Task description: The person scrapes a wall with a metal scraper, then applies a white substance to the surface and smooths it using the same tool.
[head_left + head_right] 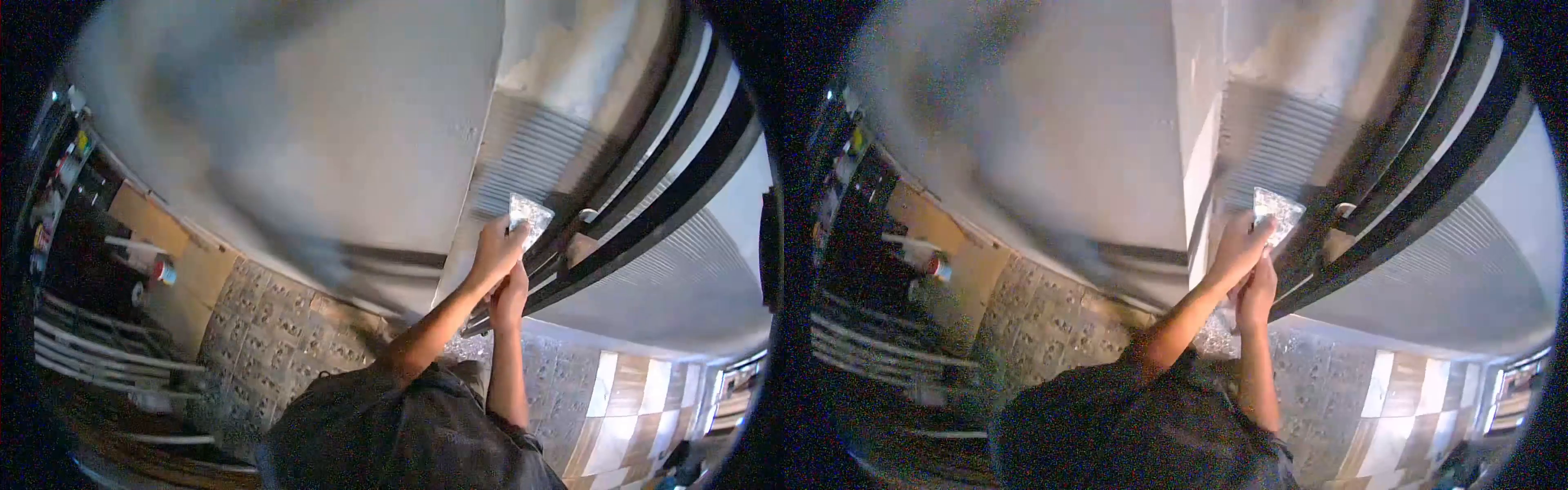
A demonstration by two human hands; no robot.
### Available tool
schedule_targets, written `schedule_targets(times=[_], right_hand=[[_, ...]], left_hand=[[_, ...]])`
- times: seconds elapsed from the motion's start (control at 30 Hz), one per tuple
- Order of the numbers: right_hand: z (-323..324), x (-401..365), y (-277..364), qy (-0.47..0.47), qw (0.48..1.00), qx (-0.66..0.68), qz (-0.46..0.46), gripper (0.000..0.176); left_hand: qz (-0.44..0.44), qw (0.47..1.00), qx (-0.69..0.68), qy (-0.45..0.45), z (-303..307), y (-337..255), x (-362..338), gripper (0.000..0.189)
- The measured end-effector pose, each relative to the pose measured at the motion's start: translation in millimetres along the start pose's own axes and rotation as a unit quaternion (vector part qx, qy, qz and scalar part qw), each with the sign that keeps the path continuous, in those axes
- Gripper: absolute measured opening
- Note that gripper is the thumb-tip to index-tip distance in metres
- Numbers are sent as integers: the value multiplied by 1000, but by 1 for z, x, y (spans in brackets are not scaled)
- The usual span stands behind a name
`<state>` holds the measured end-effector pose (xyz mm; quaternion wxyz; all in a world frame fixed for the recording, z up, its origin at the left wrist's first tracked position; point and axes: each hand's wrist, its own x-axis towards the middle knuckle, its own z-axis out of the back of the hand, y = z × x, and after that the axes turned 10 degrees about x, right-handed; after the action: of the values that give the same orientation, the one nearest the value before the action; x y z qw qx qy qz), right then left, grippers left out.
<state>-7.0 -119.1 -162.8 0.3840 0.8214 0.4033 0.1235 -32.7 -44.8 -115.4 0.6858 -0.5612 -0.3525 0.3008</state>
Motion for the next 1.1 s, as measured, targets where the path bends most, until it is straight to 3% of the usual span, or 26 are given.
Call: schedule_targets(times=[0.07,0.13,0.17,0.43,0.53,0.67,0.73,0.9,1.1], right_hand=[[4,-3,7,-3,997,-50,56,33],[6,2,11,-5,987,-131,98,33],[4,4,12,-10,990,-98,99,30],[-17,-7,22,-17,981,-70,182,30],[-23,-8,30,-23,978,-99,184,30],[-26,-21,44,47,989,-55,129,30],[-29,-24,51,91,993,9,80,29],[-40,-21,72,190,977,73,66,31],[-48,-35,78,226,964,117,80,34]], left_hand=[[7,999,-11,42,3,-21,-5,31],[-13,999,-35,24,-1,-25,-3,31],[-72,996,-51,-9,-5,-22,1,26],[-103,994,-16,34,1,-31,6,33],[-122,992,-7,33,6,-37,6,32],[-85,996,23,32,9,-36,10,33],[-125,990,-58,27,9,-47,4,35],[-48,991,-93,89,21,-60,0,35],[-72,985,-114,106,24,-85,-15,34]])
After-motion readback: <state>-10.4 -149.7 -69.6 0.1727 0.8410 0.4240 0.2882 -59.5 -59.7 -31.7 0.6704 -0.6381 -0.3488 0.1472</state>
